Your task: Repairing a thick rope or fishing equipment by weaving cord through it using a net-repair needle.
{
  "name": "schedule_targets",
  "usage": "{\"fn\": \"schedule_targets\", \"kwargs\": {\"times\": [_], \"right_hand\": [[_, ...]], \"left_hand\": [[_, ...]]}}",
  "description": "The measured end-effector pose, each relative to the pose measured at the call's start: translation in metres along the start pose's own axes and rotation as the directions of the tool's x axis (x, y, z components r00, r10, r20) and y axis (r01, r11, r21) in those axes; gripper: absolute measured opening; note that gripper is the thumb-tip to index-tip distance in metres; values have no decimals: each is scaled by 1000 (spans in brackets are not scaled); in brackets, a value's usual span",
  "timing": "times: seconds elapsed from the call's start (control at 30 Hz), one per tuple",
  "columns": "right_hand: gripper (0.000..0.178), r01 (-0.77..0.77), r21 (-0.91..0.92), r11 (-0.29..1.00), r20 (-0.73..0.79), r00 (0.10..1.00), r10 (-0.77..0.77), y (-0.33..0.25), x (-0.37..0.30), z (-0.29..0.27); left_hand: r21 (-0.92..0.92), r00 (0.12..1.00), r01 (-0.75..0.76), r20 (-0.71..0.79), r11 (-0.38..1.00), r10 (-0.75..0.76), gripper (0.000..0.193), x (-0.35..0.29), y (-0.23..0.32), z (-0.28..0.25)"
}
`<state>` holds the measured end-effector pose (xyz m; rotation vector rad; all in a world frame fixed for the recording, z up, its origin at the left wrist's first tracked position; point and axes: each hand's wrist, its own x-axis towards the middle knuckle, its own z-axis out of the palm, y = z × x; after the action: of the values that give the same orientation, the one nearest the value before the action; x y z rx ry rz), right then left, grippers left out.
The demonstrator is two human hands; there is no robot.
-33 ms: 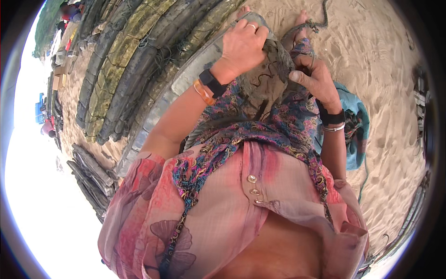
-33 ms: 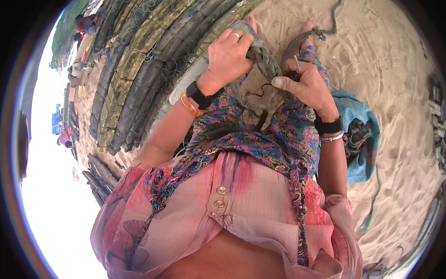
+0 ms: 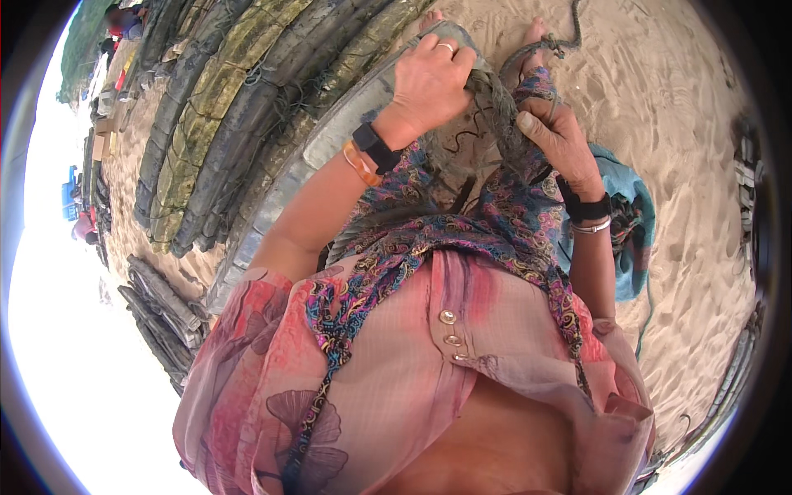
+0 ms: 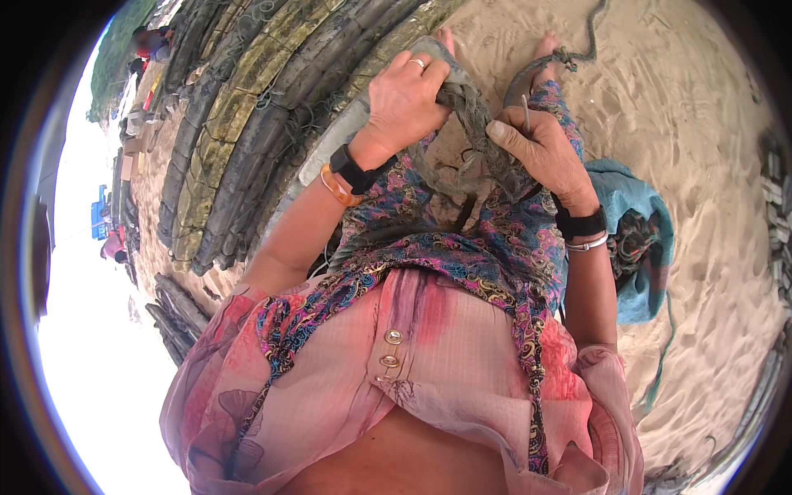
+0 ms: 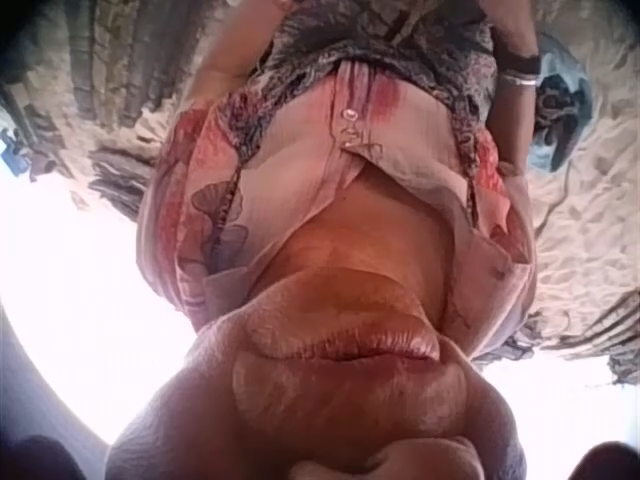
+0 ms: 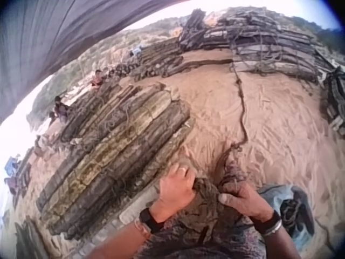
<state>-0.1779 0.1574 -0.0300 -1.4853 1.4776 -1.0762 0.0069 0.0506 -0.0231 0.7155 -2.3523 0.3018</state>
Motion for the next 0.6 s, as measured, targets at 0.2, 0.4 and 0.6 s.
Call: {"fn": "schedule_targets", "kwargs": {"times": [0.2,0.4,0.6], "right_hand": [[23,-275,596,754,255,956,147,34,11,32],[13,-168,751,639,33,976,217,55,25,41],[14,31,184,982,-526,848,71,8,44,-31]], "left_hand": [[-37,1000,-16,0,999,16,26,-3,12,-3],[-101,999,19,46,995,-15,33,-9,4,-9],[-325,992,108,-23,940,-123,50,-36,7,-28]]}}
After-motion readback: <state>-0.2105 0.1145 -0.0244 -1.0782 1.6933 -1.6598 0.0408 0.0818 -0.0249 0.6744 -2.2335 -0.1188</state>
